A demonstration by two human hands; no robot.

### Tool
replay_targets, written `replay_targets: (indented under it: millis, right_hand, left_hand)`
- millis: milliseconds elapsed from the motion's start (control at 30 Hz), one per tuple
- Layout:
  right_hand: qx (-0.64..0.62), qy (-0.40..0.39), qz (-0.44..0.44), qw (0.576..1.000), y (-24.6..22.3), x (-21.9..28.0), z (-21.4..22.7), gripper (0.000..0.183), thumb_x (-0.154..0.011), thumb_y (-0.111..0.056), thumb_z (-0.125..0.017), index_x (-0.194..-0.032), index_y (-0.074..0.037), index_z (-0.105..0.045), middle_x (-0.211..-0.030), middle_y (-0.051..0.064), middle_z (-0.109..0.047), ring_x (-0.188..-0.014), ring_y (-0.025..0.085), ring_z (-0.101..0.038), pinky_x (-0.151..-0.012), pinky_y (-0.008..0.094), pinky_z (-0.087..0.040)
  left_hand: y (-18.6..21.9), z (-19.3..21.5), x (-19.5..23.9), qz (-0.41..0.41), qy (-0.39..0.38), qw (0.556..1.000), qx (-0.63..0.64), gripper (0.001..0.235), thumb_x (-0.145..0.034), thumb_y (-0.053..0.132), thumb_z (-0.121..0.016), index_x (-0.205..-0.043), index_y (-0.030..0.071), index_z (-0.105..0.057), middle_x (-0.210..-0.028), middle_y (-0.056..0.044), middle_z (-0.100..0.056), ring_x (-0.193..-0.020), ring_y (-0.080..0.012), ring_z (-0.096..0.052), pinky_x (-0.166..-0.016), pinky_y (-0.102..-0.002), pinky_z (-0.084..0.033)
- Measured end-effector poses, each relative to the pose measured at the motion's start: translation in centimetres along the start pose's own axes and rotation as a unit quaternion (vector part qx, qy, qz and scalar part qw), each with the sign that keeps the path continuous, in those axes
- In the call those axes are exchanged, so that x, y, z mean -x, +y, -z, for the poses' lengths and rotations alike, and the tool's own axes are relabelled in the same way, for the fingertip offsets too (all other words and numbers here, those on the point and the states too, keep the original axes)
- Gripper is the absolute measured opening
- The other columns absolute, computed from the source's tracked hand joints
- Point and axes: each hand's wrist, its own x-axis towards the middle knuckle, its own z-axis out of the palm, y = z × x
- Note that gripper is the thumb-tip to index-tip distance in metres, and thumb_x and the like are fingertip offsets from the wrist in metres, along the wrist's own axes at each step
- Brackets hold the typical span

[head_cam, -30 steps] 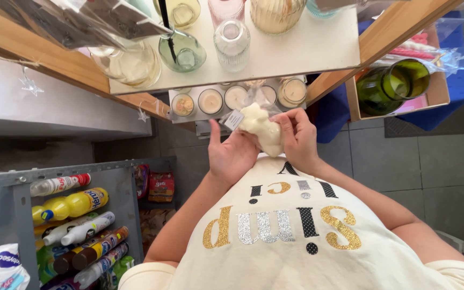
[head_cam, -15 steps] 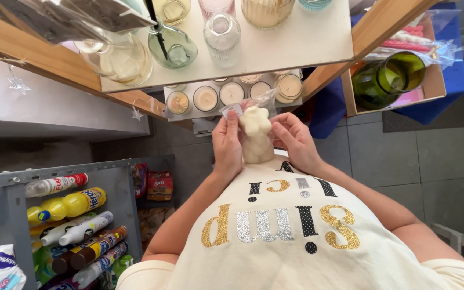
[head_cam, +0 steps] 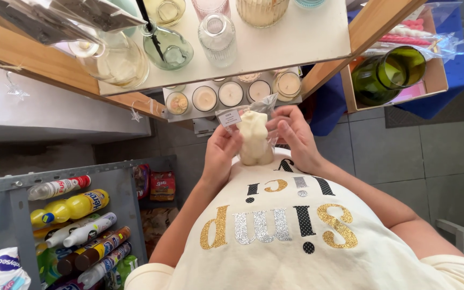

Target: Organize and hang small packaged items on a display rack and arrange jars on shelves

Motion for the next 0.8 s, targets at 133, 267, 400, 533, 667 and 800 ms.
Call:
replay_targets:
  millis: [133,267,400,533,667,800]
  right_hand:
    - [0.131,-0.035,0.059,0.989,-2.2,-1.4,-0.9,0.056,-0.104,-0.049,-0.049,-0.134,-0.002,-0.051,-0.083,0.009,-0.070,-0.078,0.015,-0.071,-0.071,0.033,-0.060]
    - [0.177,0.018,0.108,0.978,-5.2,-2.1,-3.1,0.036,-0.111,-0.032,-0.047,-0.097,-0.010,-0.072,-0.067,0.001,-0.071,-0.058,0.006,-0.070,-0.058,0.022,-0.058]
    - [0.163,0.050,0.114,0.979,-2.4,-2.5,-1.7,0.036,-0.112,-0.027,-0.048,-0.095,-0.007,-0.074,-0.057,0.004,-0.065,-0.055,0.010,-0.069,-0.057,0.025,-0.060]
    - [0.066,-0.034,0.020,0.997,-1.9,-1.6,0.1,0.051,-0.092,-0.036,-0.066,-0.131,-0.004,-0.062,-0.089,0.006,-0.069,-0.085,0.015,-0.069,-0.083,0.037,-0.062]
    - [0.180,-0.066,0.015,0.981,-0.7,0.2,-0.2,0.069,-0.059,-0.016,-0.103,-0.116,-0.003,-0.066,-0.097,0.006,-0.073,-0.091,0.019,-0.072,-0.083,0.041,-0.061]
    - [0.169,-0.016,0.071,0.983,-2.9,-1.7,-0.2,0.053,-0.064,-0.013,-0.101,-0.102,0.005,-0.068,-0.091,0.012,-0.071,-0.087,0.022,-0.072,-0.076,0.040,-0.063]
  left_hand:
    - [-1.1,-0.3,-1.1,0.000,0.079,0.996,-0.038,0.039,-0.108,0.035,-0.053,-0.123,0.002,-0.069,-0.092,-0.012,-0.076,-0.078,-0.0151,-0.075,-0.070,-0.031,-0.065]
    - [0.3,-1.8,-1.0,-0.038,0.132,0.985,-0.108,0.041,-0.110,0.034,-0.050,-0.123,0.003,-0.074,-0.076,-0.012,-0.075,-0.064,-0.0135,-0.073,-0.061,-0.029,-0.066]
    - [0.7,-2.3,-1.1,-0.052,0.125,0.980,-0.147,0.041,-0.110,0.034,-0.047,-0.124,0.006,-0.074,-0.080,-0.010,-0.076,-0.069,-0.0130,-0.074,-0.065,-0.028,-0.066]
    - [1.6,-2.7,-0.9,-0.027,0.155,0.976,-0.149,0.043,-0.110,0.037,-0.046,-0.124,0.007,-0.073,-0.084,-0.008,-0.076,-0.072,-0.0125,-0.075,-0.066,-0.027,-0.066]
    - [2.4,-4.0,-1.4,-0.019,0.155,0.978,-0.139,0.043,-0.110,0.037,-0.046,-0.124,0.006,-0.072,-0.082,-0.009,-0.076,-0.072,-0.0151,-0.075,-0.067,-0.031,-0.067]
    - [4.2,-6.8,-3.5,-0.107,0.131,0.964,-0.203,0.040,-0.109,0.035,-0.051,-0.113,0.005,-0.076,-0.076,-0.010,-0.074,-0.075,-0.0125,-0.069,-0.064,-0.036,-0.065]
